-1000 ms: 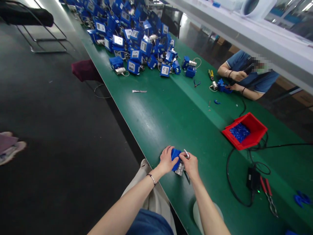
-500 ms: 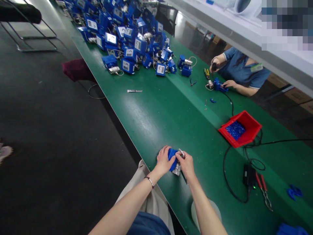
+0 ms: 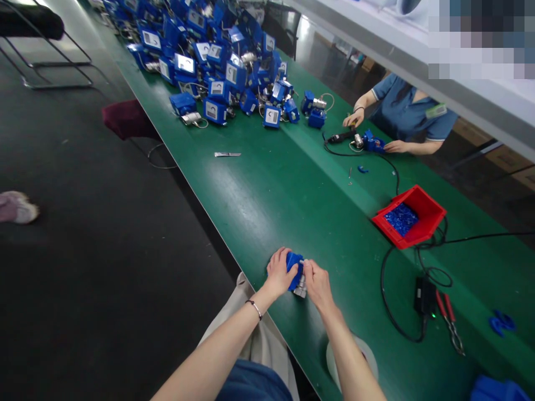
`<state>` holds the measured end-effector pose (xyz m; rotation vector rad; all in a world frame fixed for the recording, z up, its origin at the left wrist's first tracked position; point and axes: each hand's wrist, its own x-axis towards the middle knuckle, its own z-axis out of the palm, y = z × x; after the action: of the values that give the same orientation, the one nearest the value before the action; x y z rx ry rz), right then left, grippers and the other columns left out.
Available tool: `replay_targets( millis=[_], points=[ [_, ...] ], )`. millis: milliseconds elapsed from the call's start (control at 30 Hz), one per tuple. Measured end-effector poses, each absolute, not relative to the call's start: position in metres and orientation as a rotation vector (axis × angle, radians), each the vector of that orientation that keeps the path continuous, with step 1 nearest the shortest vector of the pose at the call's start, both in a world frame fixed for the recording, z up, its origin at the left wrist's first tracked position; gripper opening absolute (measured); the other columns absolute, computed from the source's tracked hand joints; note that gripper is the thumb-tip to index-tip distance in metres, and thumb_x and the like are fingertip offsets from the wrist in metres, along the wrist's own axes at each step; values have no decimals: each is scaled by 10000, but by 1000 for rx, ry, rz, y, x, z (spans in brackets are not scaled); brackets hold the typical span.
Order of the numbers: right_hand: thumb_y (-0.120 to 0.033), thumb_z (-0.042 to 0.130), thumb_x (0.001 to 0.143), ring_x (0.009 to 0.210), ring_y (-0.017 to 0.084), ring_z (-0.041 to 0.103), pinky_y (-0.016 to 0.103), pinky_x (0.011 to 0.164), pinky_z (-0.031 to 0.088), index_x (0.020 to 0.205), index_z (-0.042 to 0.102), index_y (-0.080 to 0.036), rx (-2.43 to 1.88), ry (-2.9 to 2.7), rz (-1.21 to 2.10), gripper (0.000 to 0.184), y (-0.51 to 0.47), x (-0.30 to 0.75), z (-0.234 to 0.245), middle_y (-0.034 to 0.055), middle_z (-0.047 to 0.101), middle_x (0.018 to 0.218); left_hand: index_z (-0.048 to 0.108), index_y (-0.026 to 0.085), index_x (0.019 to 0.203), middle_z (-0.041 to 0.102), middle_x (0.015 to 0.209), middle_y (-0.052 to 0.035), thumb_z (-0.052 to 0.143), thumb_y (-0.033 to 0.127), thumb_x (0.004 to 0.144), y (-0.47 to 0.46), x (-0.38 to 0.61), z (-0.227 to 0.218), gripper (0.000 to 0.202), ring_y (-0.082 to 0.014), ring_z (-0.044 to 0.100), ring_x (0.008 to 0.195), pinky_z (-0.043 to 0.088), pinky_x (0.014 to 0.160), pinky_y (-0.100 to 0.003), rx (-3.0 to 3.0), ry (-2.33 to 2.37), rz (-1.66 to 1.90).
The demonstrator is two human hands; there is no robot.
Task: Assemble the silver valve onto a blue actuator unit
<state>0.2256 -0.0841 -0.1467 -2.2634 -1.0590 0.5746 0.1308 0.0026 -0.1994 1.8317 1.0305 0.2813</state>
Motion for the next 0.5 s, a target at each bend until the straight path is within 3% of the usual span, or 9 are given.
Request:
replay_targets(
  millis=[300,500],
  points=[
    [-429,222,945,579,143,532,259,583,335,743,533,-209,-2354,-1130,483,432,-83,224,-155,7,591,626,428,166,1279,412,1393,-142,497,289,809,3,128,-198,491,-285,335,1310,283,1078,-493,1834,1012,274],
    [-412,223,949,601,155,572,265,584,325,774,559,-213,-2406,-1155,465,428,-80,223,-157,24,634,656,403,155,1296,395,1397,-147,568,239,718,4,127,-199,607,-292,319,1318,276,1091,-480,1848,972,270]
  ],
)
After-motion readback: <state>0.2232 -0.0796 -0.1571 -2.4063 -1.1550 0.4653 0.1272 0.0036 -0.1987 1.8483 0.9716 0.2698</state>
